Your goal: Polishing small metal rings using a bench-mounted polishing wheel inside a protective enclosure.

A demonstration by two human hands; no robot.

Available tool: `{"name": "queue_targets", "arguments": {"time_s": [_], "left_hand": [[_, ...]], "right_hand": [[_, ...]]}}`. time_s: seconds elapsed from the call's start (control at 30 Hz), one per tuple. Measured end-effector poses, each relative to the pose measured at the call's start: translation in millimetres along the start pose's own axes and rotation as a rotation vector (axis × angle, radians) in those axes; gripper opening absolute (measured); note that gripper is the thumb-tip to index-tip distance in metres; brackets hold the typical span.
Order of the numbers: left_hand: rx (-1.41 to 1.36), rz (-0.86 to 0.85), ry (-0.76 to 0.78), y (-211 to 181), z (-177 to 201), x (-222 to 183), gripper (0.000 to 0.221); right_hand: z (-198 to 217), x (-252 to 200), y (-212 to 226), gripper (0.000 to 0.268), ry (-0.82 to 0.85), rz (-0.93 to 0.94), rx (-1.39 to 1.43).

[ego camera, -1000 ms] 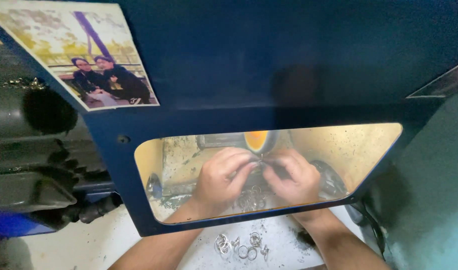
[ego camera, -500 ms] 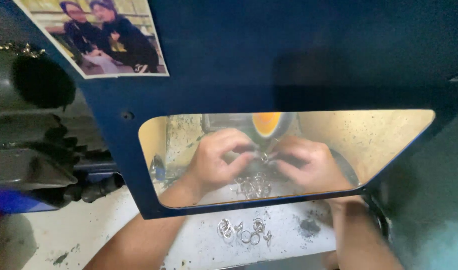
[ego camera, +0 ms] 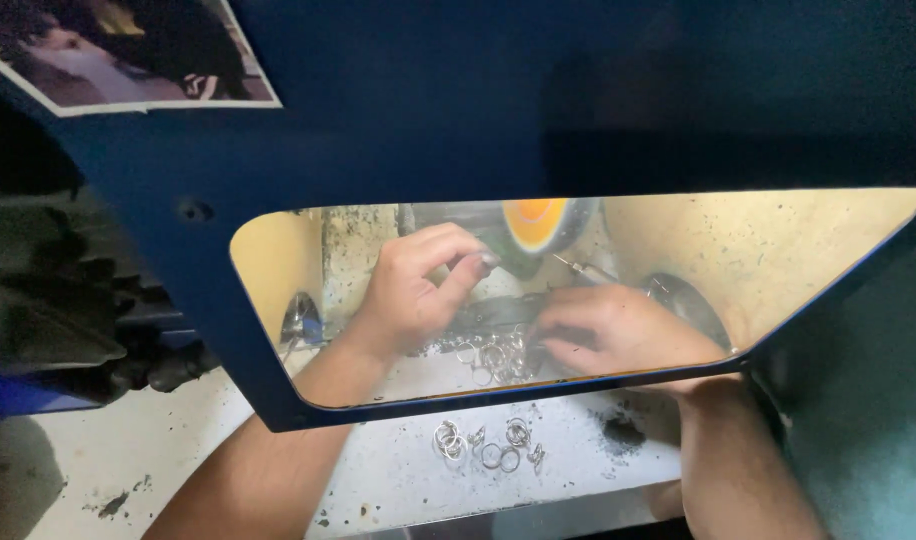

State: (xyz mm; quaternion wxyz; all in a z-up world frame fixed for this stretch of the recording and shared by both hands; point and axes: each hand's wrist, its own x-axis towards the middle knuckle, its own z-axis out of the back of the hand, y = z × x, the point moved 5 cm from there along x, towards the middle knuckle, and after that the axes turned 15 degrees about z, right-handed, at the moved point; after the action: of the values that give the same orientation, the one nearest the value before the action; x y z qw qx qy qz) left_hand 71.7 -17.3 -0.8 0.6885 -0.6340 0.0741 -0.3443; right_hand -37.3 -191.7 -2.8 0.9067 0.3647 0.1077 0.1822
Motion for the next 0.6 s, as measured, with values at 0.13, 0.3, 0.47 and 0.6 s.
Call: {"name": "queue_targets", "arguments": {"time_s": [0.13, 0.3, 0.47, 0.6], "left_hand": [[0.012, -0.006, -0.006, 6, 0, 0, 0.025], [0.008, -0.006, -0.005, 12, -1, 0, 0.026], [0.023, -0.009, -0.004, 18, -3, -1, 0.026], [0.023, -0.009, -0.019, 21, -2, -3, 0.024]], "right_hand": [[-3, 2, 3, 0.020, -0.005, 0.001, -0.021], [9, 5, 9, 0.010, -0.124, 0.127, -0.136], [10, 4, 10, 0.011, -0.181, 0.201, -0.103], [-15, 5, 28, 0.005, -0.017, 0.261, 0.007]]}}
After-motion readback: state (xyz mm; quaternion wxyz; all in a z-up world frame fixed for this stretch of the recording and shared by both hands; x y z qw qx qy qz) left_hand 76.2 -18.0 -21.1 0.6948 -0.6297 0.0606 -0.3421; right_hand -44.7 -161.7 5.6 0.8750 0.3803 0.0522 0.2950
